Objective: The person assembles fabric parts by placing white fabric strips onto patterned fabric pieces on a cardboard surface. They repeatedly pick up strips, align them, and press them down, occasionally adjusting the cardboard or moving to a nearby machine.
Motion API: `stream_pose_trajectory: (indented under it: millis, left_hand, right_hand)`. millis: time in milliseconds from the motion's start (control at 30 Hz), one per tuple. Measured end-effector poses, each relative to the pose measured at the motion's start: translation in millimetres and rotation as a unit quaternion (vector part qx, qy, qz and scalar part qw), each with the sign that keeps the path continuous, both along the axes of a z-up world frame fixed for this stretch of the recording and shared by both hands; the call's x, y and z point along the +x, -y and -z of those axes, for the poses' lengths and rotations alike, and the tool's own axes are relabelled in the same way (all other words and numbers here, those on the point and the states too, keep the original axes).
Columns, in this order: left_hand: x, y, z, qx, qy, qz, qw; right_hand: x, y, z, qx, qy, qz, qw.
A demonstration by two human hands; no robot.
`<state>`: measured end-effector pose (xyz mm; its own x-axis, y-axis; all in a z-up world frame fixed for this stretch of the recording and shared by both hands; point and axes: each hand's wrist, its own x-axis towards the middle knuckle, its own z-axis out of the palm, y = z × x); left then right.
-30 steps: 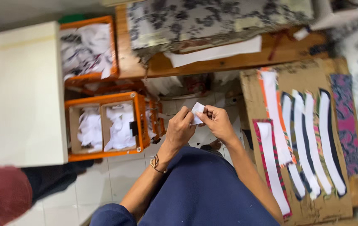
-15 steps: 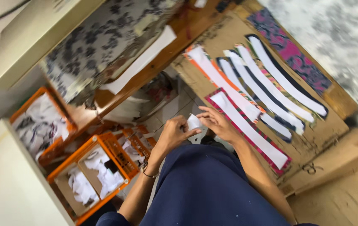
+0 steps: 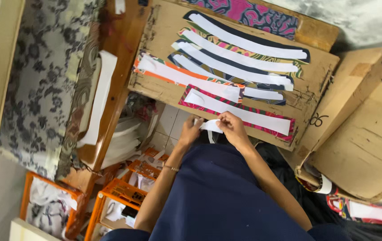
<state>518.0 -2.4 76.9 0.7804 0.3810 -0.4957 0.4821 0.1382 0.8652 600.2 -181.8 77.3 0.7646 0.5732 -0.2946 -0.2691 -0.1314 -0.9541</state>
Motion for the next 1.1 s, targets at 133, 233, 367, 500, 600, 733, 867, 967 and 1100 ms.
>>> stream_pose_trajectory:
  millis: [133,233,367,500,600,733,867,967,1100]
  left_hand:
    - [61,2,10,-0.010,-0.071,0.046,0.996]
    - [103,-9,24,-0.037,-0.082,0.159,0.983]
    - [151,-18,73,-0.007,0.016,0.243,0.970]
    - [162,-29,112,0.217,0.006,0.289,0.932]
    - [156,-24,116,0.290,-0.015,0.267,0.919]
    - [160,-26,101,0.314,-0.047,0.275,0.908]
    - [167,-24,101,0.330,-0.071,0.313,0.888]
    - [172,-25,107,0.344,-0.081,0.355,0.866]
    - [177,-25,115,0.348,-0.094,0.372,0.855]
  right_hand:
    - [17,9,26,-0.051,0.010,0.148,0.988]
    - [43,13,39,-0.055,-0.001,0.196,0.979]
    - [70,2,62,-0.043,-0.004,0.192,0.980]
    - [94,-17,95,-0.122,0.075,0.222,0.965]
    - [100,-22,112,-0.157,0.103,0.237,0.953]
    - [107,-39,118,-0.181,0.073,0.265,0.944]
    - [102,-39,113,-0.196,0.094,0.284,0.934]
    - [100,-39,106,-0.222,0.131,0.277,0.926]
    - [105,-43,101,-0.239,0.143,0.264,0.923]
